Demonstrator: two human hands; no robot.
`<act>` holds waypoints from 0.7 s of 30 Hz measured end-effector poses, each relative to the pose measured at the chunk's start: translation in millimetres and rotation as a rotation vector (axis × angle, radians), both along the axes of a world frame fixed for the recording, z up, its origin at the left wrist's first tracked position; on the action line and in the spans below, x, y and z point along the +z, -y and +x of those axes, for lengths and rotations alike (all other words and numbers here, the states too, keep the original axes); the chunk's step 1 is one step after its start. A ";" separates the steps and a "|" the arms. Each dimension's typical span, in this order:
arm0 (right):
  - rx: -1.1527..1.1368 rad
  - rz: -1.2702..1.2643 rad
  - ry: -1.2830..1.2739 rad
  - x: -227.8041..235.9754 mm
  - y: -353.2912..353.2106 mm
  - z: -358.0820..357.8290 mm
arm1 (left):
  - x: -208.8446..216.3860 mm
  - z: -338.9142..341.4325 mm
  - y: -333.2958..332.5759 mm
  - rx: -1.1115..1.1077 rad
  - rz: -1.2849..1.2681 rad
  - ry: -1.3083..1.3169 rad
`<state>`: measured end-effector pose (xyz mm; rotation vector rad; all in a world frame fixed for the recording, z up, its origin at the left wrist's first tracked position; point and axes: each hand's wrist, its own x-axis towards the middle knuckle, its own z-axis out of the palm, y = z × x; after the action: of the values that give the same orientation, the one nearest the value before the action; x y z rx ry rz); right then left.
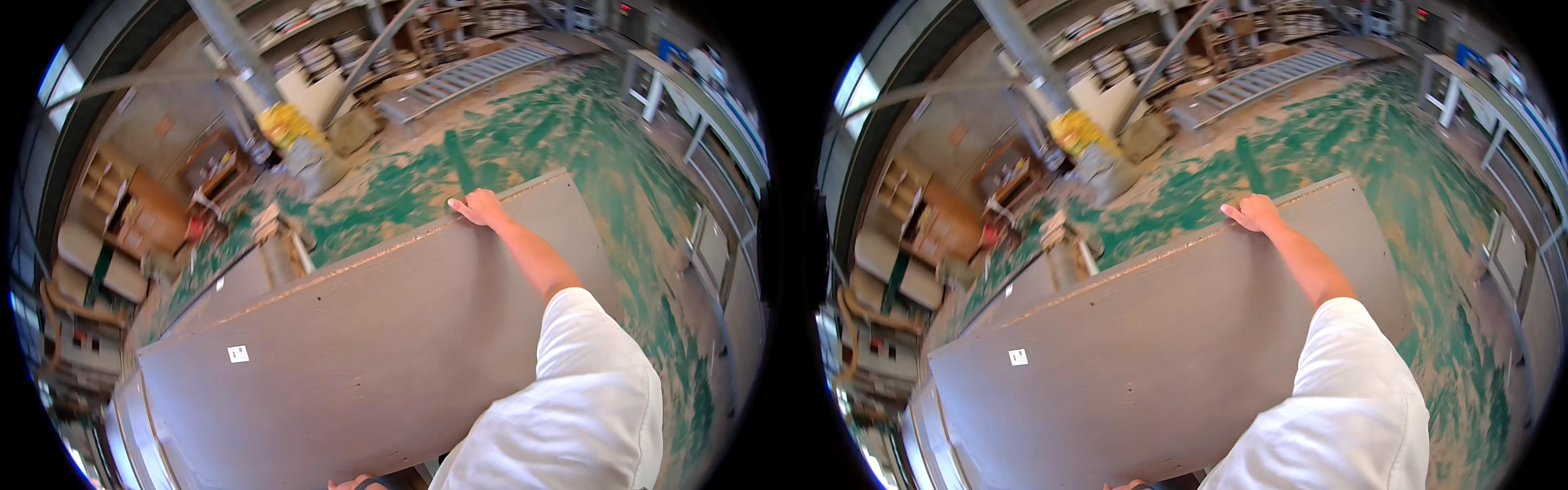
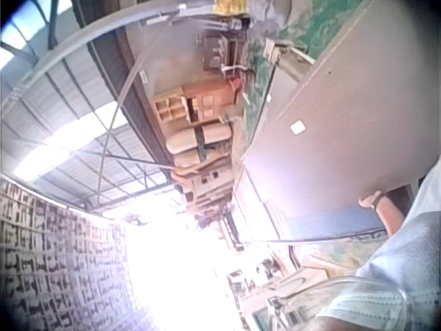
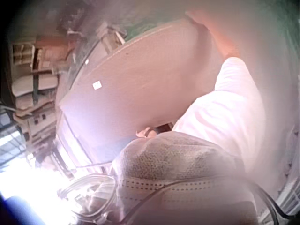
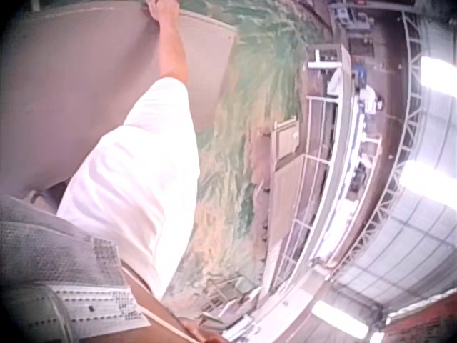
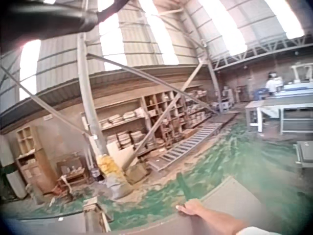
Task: The person sits on a chair and then stands to handle large wood panels in a workshop. They apply labels to the panels, use a yellow air hose to blow dust off the surface, and move the panels between a CNC machine and a workbench.
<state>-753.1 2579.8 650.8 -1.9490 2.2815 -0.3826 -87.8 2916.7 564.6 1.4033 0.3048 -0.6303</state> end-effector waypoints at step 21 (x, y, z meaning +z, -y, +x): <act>-0.770 -0.053 -0.046 23.1 -83.0 -627.9 | -26.5 -600.5 477.3 -0.680 -0.062 -0.313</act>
<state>-1381.0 2662.9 673.9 -1.0138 2.9949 -0.4602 -688.3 2439.3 538.1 1.3387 0.0403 -1.4125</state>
